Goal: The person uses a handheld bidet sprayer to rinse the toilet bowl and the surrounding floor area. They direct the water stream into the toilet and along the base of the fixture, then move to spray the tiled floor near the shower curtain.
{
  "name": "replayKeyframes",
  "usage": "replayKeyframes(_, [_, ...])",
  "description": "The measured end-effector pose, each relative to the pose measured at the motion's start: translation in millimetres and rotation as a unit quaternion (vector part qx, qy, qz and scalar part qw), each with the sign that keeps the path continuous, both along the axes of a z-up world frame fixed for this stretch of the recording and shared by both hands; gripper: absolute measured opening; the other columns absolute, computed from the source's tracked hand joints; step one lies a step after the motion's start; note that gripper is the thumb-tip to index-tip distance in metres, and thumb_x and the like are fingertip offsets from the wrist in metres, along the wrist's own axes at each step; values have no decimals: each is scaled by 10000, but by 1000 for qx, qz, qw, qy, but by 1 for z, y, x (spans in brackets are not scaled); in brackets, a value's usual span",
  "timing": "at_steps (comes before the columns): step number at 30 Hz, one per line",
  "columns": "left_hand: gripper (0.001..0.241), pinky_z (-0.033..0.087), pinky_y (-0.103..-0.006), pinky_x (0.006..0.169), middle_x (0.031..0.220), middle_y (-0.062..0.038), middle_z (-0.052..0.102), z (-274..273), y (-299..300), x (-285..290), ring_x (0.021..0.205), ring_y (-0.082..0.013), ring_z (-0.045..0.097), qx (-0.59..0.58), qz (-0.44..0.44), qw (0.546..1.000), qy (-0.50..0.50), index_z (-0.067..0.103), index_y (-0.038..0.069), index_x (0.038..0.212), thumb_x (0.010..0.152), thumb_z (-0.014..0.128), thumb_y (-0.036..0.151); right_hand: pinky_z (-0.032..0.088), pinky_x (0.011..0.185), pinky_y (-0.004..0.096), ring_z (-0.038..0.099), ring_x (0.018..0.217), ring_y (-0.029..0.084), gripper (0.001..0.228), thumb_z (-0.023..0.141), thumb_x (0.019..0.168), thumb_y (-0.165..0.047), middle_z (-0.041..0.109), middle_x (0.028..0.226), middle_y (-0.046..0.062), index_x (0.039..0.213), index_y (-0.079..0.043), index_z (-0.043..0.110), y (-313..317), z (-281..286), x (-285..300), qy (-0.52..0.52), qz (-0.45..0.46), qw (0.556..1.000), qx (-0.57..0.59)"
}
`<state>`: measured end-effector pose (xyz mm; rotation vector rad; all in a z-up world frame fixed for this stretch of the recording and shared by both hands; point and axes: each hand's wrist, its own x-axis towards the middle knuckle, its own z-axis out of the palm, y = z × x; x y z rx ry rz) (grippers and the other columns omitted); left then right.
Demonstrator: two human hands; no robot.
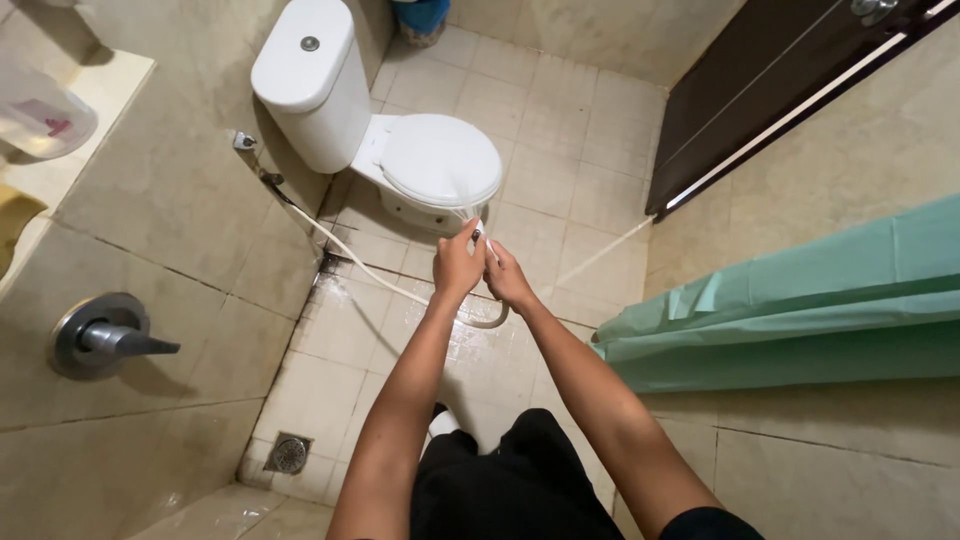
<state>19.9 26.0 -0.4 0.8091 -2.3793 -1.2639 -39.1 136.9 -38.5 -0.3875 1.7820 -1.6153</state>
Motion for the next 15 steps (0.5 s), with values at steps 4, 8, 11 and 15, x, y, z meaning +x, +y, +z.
replayKeyframes(4, [458,501,-445,994,1340,-72,690,11,-10,15,1113,-374,617,17,20,999,-21,652,204,1387,951,644,345,404,513,233,471,603,48,359,457,1099,-313,554,762,-48,1381,-127,578,-13,-4,4,37,24,999,-8])
replayKeyframes(8, [460,500,-438,993,1311,-52,709,16,-21,31,1108,-361,617,19,52,998,-30,650,223,1393,951,633,349,384,508,250,447,586,59,366,470,1100,-313,532,756,-31,1389,-123,588,-31,5,13,33,49,998,21])
replayKeyframes(11, [450,499,-445,988,1384,-69,667,-1,-31,39,1098,-381,616,-12,77,997,9,654,210,1383,951,638,332,393,523,248,436,587,57,387,478,1092,-300,543,773,-34,1426,-140,588,-44,-2,15,38,73,997,6])
replayKeyframes(15, [445,491,-455,988,1391,-90,654,-2,-37,48,1129,-403,607,-30,101,994,22,653,210,1385,955,645,323,419,548,239,446,615,44,383,503,1092,-282,575,820,-47,1436,-135,588,-54,-9,17,84,97,992,-13])
